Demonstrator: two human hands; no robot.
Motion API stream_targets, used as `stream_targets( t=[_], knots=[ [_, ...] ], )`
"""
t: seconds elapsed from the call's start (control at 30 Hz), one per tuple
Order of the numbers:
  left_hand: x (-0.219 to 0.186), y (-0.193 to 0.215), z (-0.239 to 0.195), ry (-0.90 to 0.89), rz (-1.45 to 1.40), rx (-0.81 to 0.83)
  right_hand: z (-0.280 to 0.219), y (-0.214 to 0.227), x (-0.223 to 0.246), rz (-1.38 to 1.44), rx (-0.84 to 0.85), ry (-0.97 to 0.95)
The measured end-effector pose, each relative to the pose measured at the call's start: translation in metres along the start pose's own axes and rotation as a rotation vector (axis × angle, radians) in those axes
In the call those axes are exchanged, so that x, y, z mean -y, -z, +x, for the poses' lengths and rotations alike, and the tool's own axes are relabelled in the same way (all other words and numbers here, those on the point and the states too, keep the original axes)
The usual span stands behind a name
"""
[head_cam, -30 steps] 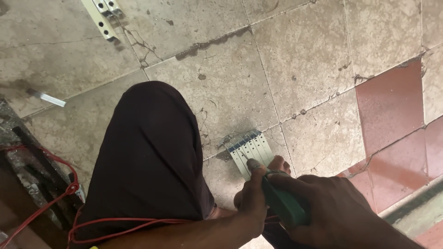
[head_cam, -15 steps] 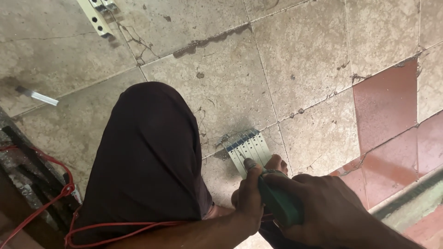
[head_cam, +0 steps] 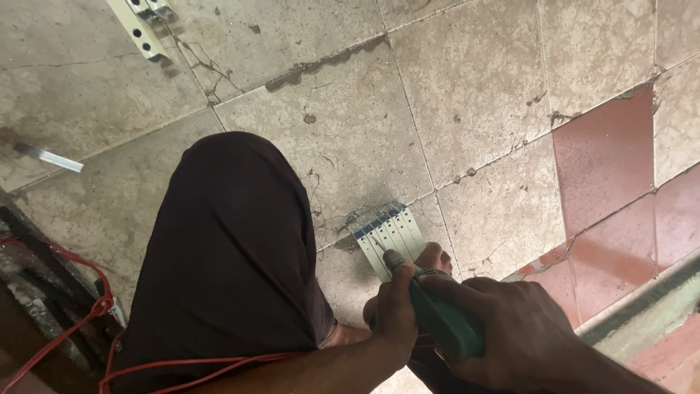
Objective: Drilling holes into multiple thin metal strips using a handheld power drill.
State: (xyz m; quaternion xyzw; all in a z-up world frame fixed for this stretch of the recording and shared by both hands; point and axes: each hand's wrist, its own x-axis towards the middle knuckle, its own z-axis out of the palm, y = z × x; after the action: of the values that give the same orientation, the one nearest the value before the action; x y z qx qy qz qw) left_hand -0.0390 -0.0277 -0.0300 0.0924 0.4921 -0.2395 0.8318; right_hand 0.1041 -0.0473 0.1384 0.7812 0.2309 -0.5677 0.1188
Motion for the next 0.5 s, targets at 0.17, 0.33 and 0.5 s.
stream_targets(
  t=[0.17, 0.33, 0.5],
  knots=[
    [0.0013, 0.0019, -0.0010, -0.056, -0.011, 0.068, -0.0006, -0.0002, 0.0013, 0.006, -0.001, 0.003],
    [0.0015, 0.0004, 0.0003, -0.031, -0.057, 0.057, 0.0001, -0.0032, -0.0030, 0.004, 0.012, -0.008],
    [0.0004, 0.0005, -0.0028, -0.016, -0.025, 0.007, 0.0004, -0.0062, -0.0055, -0.015, -0.014, 0.022]
  ],
)
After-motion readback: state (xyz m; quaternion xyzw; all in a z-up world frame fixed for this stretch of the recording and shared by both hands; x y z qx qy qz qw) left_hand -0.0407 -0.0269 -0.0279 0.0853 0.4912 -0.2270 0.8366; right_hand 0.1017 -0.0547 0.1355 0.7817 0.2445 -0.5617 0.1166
